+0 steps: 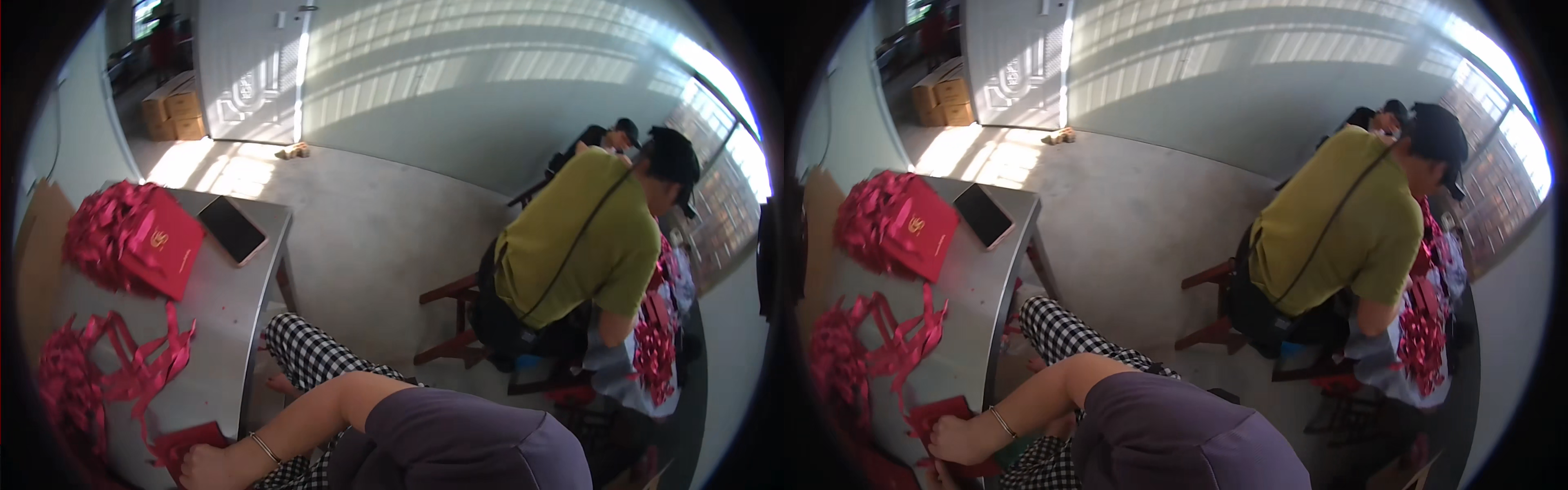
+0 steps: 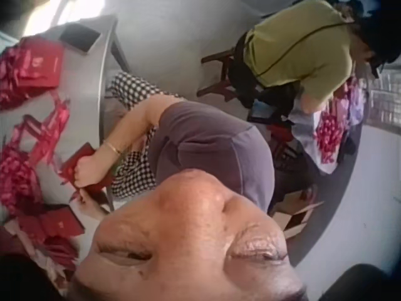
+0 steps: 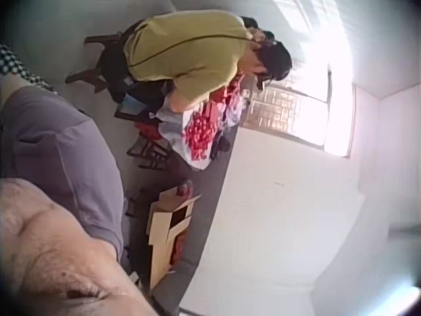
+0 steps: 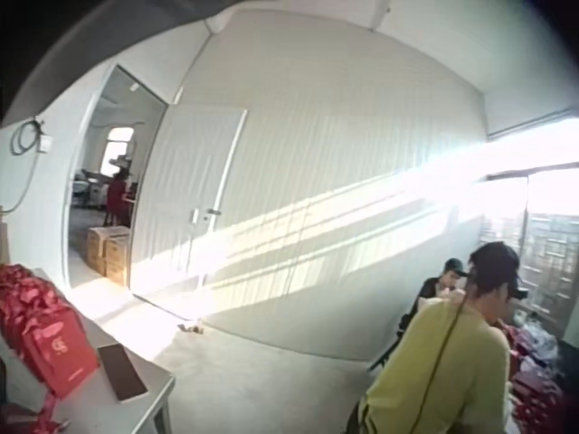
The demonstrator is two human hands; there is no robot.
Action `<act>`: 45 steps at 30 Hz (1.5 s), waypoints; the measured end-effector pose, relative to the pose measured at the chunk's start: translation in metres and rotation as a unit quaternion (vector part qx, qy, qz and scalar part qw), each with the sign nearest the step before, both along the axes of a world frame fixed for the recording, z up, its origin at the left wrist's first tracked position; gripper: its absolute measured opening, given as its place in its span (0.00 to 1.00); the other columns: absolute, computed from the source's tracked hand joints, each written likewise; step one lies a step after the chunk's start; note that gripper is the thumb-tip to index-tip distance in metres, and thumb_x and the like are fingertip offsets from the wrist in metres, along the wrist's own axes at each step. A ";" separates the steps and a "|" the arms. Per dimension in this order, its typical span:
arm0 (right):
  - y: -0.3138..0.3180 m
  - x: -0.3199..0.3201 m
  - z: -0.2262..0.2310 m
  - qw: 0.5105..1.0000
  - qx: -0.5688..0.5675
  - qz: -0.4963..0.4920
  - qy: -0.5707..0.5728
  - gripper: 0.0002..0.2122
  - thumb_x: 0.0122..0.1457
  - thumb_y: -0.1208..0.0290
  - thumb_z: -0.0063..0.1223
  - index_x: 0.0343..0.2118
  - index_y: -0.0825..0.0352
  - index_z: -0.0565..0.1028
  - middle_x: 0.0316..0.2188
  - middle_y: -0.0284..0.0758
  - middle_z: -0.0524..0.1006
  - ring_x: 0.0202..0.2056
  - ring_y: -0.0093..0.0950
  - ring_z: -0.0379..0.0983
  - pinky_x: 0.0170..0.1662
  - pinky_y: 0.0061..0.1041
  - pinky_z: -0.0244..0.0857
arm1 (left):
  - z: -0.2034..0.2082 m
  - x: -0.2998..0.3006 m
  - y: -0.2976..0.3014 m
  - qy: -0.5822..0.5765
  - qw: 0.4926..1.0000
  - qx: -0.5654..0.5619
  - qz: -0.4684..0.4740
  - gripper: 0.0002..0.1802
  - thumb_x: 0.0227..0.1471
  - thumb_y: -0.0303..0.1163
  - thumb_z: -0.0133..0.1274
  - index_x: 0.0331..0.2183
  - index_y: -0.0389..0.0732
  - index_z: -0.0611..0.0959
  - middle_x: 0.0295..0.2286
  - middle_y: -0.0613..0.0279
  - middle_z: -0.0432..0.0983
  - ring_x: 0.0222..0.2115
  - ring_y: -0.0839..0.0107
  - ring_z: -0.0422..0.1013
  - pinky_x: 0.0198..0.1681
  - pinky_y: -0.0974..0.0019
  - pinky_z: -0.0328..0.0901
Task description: The person attaches ribbon handles to paper gift bags by hand, threading ribbons through the bag slots.
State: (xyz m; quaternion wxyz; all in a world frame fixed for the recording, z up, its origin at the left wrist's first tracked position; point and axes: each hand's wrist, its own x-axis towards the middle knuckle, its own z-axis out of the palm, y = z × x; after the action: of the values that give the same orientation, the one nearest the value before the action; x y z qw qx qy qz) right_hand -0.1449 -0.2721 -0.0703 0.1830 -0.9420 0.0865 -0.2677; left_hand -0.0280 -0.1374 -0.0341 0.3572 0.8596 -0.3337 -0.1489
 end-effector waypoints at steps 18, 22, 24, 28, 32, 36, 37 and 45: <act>-0.031 -0.045 0.009 0.982 0.136 0.065 -0.111 0.13 0.54 0.64 0.52 0.30 0.72 0.76 0.28 0.47 0.77 0.30 0.42 0.74 0.35 0.39 0.66 | -0.019 0.020 0.007 0.089 0.994 -0.066 -0.009 0.12 0.51 0.30 0.60 0.33 0.30 0.78 0.30 0.57 0.75 0.29 0.66 0.68 0.34 0.62 0.69; -0.034 -0.044 0.010 0.974 0.168 0.098 -0.116 0.14 0.58 0.64 0.51 0.32 0.74 0.76 0.29 0.49 0.77 0.31 0.42 0.73 0.35 0.39 0.66 | 0.020 -0.032 -0.013 0.183 0.977 -0.106 0.031 0.15 0.50 0.32 0.60 0.34 0.31 0.77 0.33 0.56 0.74 0.30 0.65 0.68 0.35 0.62 0.69; -0.030 -0.038 0.014 0.968 0.177 0.131 -0.120 0.15 0.60 0.63 0.51 0.32 0.74 0.77 0.30 0.50 0.77 0.31 0.43 0.73 0.35 0.39 0.66 | 0.002 -0.017 0.002 -0.071 0.995 -0.018 0.063 0.18 0.50 0.35 0.61 0.36 0.32 0.76 0.33 0.54 0.74 0.31 0.63 0.68 0.36 0.62 0.68; -0.018 -0.036 0.009 0.981 0.092 0.112 -0.128 0.11 0.57 0.67 0.48 0.29 0.72 0.73 0.27 0.45 0.76 0.30 0.41 0.72 0.35 0.37 0.66 | 0.029 -0.058 -0.018 0.076 0.986 -0.125 0.081 0.19 0.49 0.37 0.61 0.38 0.34 0.75 0.32 0.55 0.73 0.30 0.60 0.68 0.31 0.58 0.69; -0.017 -0.037 0.000 0.991 0.007 0.068 -0.115 0.09 0.56 0.67 0.45 0.30 0.68 0.72 0.27 0.39 0.76 0.32 0.35 0.75 0.38 0.31 0.69 | 0.021 -0.059 -0.021 0.116 0.977 -0.150 0.096 0.18 0.48 0.35 0.61 0.37 0.36 0.75 0.32 0.55 0.73 0.30 0.60 0.68 0.27 0.55 0.69; -0.014 -0.029 -0.003 0.987 0.046 0.101 -0.118 0.09 0.57 0.70 0.42 0.31 0.69 0.72 0.28 0.41 0.77 0.32 0.38 0.75 0.38 0.34 0.68 | 0.019 -0.062 -0.019 0.106 0.982 -0.130 0.082 0.17 0.48 0.35 0.60 0.37 0.36 0.74 0.32 0.55 0.73 0.30 0.60 0.68 0.27 0.55 0.69; -0.015 -0.030 -0.002 0.987 0.055 0.094 -0.122 0.09 0.57 0.70 0.42 0.31 0.69 0.72 0.28 0.41 0.77 0.32 0.38 0.75 0.38 0.34 0.68 | 0.019 -0.063 -0.020 0.105 0.984 -0.121 0.079 0.17 0.48 0.35 0.60 0.37 0.36 0.74 0.32 0.55 0.73 0.30 0.60 0.68 0.26 0.55 0.69; -0.015 -0.018 -0.007 0.982 0.095 0.109 -0.119 0.10 0.59 0.70 0.40 0.31 0.70 0.72 0.28 0.43 0.77 0.33 0.40 0.75 0.38 0.36 0.68 | 0.012 -0.064 -0.027 0.096 0.989 -0.085 0.076 0.16 0.48 0.34 0.60 0.37 0.37 0.74 0.32 0.55 0.72 0.29 0.60 0.68 0.26 0.55 0.69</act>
State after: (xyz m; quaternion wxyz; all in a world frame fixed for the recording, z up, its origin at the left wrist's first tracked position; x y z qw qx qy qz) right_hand -0.1633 -0.2867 -0.0769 0.3091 -0.8853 -0.0143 -0.3471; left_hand -0.0919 -0.1640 -0.0223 0.4700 0.8307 -0.2428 -0.1737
